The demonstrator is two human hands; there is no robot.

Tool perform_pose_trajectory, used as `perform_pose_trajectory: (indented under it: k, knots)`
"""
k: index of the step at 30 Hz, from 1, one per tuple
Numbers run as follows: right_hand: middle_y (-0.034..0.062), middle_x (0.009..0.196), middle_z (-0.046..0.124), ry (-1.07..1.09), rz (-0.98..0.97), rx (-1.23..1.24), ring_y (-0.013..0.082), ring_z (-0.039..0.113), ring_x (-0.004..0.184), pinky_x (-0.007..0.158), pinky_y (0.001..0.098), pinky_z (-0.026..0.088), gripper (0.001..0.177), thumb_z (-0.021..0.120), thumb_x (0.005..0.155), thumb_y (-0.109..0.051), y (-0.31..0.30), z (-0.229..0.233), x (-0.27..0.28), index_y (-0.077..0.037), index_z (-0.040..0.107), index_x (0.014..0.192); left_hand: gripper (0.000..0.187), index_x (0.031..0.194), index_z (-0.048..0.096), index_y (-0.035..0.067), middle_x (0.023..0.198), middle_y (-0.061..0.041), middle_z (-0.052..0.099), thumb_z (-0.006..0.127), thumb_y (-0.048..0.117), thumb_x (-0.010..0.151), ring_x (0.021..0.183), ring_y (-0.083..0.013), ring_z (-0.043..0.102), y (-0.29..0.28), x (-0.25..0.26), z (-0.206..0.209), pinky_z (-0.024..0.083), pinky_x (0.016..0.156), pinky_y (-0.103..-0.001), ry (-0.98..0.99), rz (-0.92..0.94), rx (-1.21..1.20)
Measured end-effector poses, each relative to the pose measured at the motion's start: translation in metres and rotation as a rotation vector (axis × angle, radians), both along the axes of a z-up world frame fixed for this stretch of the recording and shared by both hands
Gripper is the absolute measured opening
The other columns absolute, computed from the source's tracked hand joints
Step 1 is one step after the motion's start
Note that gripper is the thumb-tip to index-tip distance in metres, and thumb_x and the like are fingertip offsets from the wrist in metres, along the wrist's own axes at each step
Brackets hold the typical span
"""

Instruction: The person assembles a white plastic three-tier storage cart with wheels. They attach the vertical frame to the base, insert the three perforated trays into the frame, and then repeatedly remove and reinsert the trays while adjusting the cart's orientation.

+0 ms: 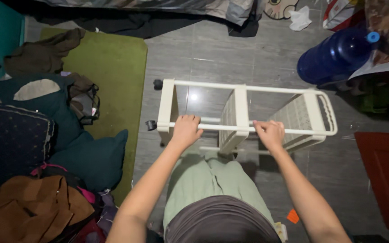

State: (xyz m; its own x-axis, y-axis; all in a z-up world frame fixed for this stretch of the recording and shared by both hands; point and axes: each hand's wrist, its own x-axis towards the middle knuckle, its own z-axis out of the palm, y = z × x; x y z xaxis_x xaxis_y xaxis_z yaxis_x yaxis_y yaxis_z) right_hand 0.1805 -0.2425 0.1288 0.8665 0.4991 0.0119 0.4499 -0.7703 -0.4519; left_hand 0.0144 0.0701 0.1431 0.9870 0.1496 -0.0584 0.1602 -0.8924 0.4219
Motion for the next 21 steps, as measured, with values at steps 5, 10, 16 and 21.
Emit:
perform_pose_trajectory:
  k: [5, 10, 16, 21]
  knots:
    - [0.0053, 0.068, 0.067, -0.109, -0.015, 0.059, 0.0259, 0.062, 0.076, 0.089, 0.0396, 0.041, 0.035, 0.067, 0.097, -0.042, 0.001, 0.000, 0.007, -0.014, 0.081, 0.081, 0.028, 0.099, 0.066, 0.008, 0.098, -0.012, 0.067, 0.075, 0.032, 0.085, 0.101, -0.0323, 0.062, 0.009, 0.015, 0.028, 0.044, 0.091, -0.048, 0.111, 0.014, 0.000]
    - [0.0053, 0.066, 0.066, -0.101, -0.043, 0.091, 0.0255, 0.063, 0.076, 0.091, 0.0416, 0.040, 0.043, 0.065, 0.101, -0.043, -0.001, 0.012, 0.020, -0.012, 0.079, 0.073, 0.041, 0.106, 0.065, 0.006, 0.112, -0.019, 0.060, 0.074, 0.021, 0.069, 0.113, -0.0386, 0.054, 0.023, 0.017, 0.096, 0.035, 0.105, -0.053, -0.448, 0.009, -0.075]
    - [0.0076, 0.066, 0.061, -0.257, -0.141, 0.018, 0.0273, 0.059, 0.075, 0.091, 0.0411, 0.040, 0.054, 0.063, 0.109, -0.047, -0.019, 0.014, 0.033, -0.011, 0.075, 0.070, 0.043, 0.136, 0.057, 0.007, 0.142, -0.013, 0.055, 0.060, 0.035, 0.103, 0.138, -0.0306, 0.049, 0.118, 0.016, 0.169, 0.036, 0.122, -0.042, -0.770, 0.409, -0.511]
    - [0.0041, 0.064, 0.061, -0.382, -0.131, 0.108, 0.0249, 0.057, 0.074, 0.087, 0.0398, 0.039, 0.057, 0.067, 0.108, -0.045, -0.033, 0.031, 0.033, -0.011, 0.070, 0.062, 0.060, 0.142, 0.054, 0.011, 0.143, -0.007, 0.054, 0.038, 0.056, 0.107, 0.142, -0.0242, 0.045, 0.177, 0.007, 0.155, 0.035, 0.120, -0.046, -0.780, 0.650, -0.810]
